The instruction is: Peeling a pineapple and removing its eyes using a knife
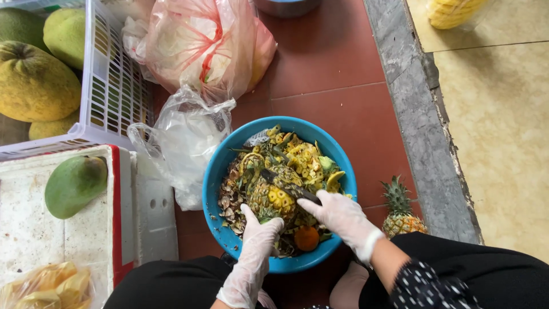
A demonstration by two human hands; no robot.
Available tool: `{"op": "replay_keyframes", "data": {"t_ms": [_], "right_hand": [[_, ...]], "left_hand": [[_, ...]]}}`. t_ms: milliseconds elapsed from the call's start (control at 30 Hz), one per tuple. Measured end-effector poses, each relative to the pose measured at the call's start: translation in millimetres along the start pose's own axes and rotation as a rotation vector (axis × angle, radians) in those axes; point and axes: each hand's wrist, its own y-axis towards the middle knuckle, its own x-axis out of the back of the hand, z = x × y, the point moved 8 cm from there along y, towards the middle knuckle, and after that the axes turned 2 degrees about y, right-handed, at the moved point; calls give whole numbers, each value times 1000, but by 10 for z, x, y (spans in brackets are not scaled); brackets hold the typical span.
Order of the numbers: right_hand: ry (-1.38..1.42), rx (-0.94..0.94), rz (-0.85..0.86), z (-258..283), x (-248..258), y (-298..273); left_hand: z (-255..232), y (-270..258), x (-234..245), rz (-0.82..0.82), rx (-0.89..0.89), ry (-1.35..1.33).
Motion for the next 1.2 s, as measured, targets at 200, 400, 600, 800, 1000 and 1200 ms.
{"op": "replay_keyframes", "data": {"t_ms": [200,400,600,800,1000,1200], "right_hand": [[113,-67,40,137,98,195],[29,-101,53,-166,78,27],[494,-307,251,-26,26,320],[569,-300,290,40,237,41],[324,-265,238,-148,42,93],[453,-350,402,-233,-313,704]], "left_hand": [[81,92,27,-5,-11,-102],[139,87,21,1,25,-58],[153,-2,35,-20,16,-22],[229,131,83,12,23,-117],[211,79,96,-27,22,-1],[203,53,111,-37,2,28]]}}
